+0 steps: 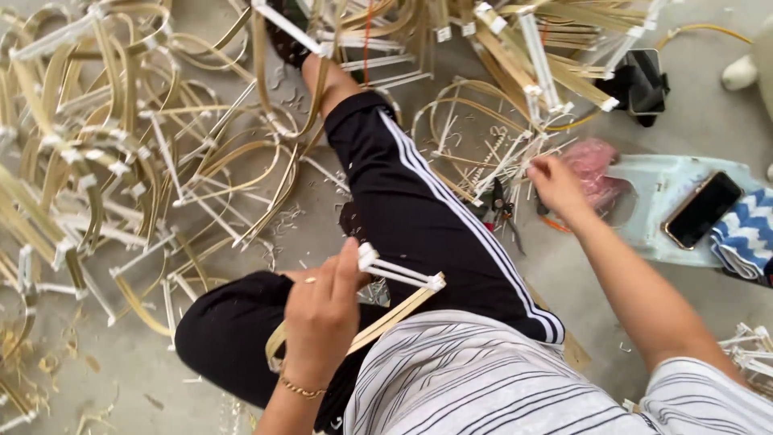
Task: The person is assembling small bamboo frames using wire ties and cutting tools on a workshop floor.
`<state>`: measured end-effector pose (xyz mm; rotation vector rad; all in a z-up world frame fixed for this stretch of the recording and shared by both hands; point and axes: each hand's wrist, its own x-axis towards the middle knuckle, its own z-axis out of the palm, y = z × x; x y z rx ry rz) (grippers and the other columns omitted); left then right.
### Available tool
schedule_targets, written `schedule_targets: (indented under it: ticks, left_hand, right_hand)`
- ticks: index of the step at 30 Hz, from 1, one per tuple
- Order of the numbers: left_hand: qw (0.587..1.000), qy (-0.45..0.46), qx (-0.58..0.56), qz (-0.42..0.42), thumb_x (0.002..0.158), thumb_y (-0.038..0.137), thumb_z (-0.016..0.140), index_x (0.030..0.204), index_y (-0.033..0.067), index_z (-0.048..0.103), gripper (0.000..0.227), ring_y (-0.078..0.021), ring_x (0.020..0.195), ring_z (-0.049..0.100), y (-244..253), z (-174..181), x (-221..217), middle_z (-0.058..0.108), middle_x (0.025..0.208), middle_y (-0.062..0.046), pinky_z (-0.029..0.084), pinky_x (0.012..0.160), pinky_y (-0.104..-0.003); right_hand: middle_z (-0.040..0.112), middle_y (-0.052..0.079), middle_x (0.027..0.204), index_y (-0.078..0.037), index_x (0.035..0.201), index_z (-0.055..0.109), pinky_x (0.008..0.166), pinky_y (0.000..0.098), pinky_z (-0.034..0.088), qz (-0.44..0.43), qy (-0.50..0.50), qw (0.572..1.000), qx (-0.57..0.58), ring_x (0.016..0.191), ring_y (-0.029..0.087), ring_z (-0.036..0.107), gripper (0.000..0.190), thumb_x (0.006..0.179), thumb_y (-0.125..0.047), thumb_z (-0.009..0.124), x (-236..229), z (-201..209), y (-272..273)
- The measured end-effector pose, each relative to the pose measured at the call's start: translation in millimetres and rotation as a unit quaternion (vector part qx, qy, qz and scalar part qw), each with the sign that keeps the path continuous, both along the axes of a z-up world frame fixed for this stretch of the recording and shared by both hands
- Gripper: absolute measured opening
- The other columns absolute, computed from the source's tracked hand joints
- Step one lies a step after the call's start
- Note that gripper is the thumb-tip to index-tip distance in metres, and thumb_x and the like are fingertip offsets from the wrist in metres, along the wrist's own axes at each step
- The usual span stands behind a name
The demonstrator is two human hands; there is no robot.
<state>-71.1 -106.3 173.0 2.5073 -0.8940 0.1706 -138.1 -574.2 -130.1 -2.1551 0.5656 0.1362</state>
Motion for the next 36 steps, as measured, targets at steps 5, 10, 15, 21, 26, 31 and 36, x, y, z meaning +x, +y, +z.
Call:
schedule_targets:
  ticks: [5,10,15,21,26,31,36]
  left_hand:
    - [0.988,-0.018,0.144,0.046,0.093,0.002,0.064,0.142,0.0036,0.056,0.05,-0.0268,0.069,0.065,16,-15,26,0.072,0.096,-0.012,0.053,0.063,-0.038]
    - [0.973,0.088,-0.042,0.207,0.104,-0.002,0.053,0.153,0.0073,0.047,0.05,-0.0201,0.079,0.064,27,14,53,0.07,0.107,-0.014,0.052,0.067,-0.029]
    - [0.855,0.393,-0.263,0.214,0.099,-0.005,0.049,0.151,0.0126,0.045,0.055,-0.0075,0.073,0.062,26,-9,47,0.066,0.092,-0.002,0.052,0.063,-0.022]
    - [0.701,0.575,-0.395,0.148,0.104,0.004,0.053,0.146,0.0105,0.052,0.043,-0.006,0.07,0.059,2,-63,16,0.062,0.089,-0.001,0.051,0.061,-0.022]
    - [0.62,0.612,-0.483,0.083,0.111,0.012,0.05,0.146,0.0108,0.051,0.034,-0.0058,0.071,0.059,4,-79,7,0.063,0.093,-0.002,0.052,0.062,-0.023]
    - [0.592,0.657,-0.466,0.03,0.104,0.01,0.053,0.144,0.0136,0.046,0.04,-0.0072,0.06,0.06,8,-46,2,0.065,0.087,-0.002,0.05,0.054,-0.022]
    - [0.681,0.562,-0.469,0.005,0.114,0.009,0.05,0.158,0.0127,0.044,0.045,-0.007,0.079,0.061,17,-61,-13,0.064,0.093,-0.003,0.051,0.069,-0.022]
  right_hand:
    - [0.065,0.024,0.133,-0.002,0.134,0.063,0.109,0.0473,0.048,-0.016,0.177,0.972,-0.156,0.127,0.039,0.061,0.062,0.091,-0.045,0.073,-121,-142,6]
    - [0.037,0.029,0.156,0.002,0.158,0.018,0.109,0.0524,0.041,-0.051,0.341,0.929,-0.136,0.136,0.049,0.043,0.117,0.081,-0.069,0.071,-101,-110,94]
    - [0.038,0.027,0.153,0.005,0.16,0.013,0.108,0.0567,0.042,0.015,0.384,0.905,-0.184,0.138,0.041,0.044,0.126,0.079,-0.074,0.07,-50,-37,117]
    - [0.06,0.03,0.132,0.002,0.142,0.048,0.101,0.0536,0.049,-0.009,0.29,0.946,-0.146,0.122,0.045,0.059,0.078,0.085,-0.046,0.07,-98,-85,74]
    - [0.066,0.026,0.088,0.0,0.125,0.07,0.066,0.0457,0.046,-0.132,0.244,0.956,0.094,0.076,0.036,0.06,0.04,0.102,-0.031,0.06,-148,-41,22]
    - [0.064,-0.001,0.097,-0.009,0.125,0.06,0.053,0.0302,0.046,-0.184,0.191,0.81,0.523,0.08,0.012,0.062,0.042,0.086,-0.022,0.07,-119,69,27]
    - [0.071,0.011,0.105,-0.011,0.14,0.058,0.066,0.0397,0.046,0.153,0.216,0.935,0.238,0.085,0.024,0.068,0.063,0.08,-0.018,0.077,-30,168,99]
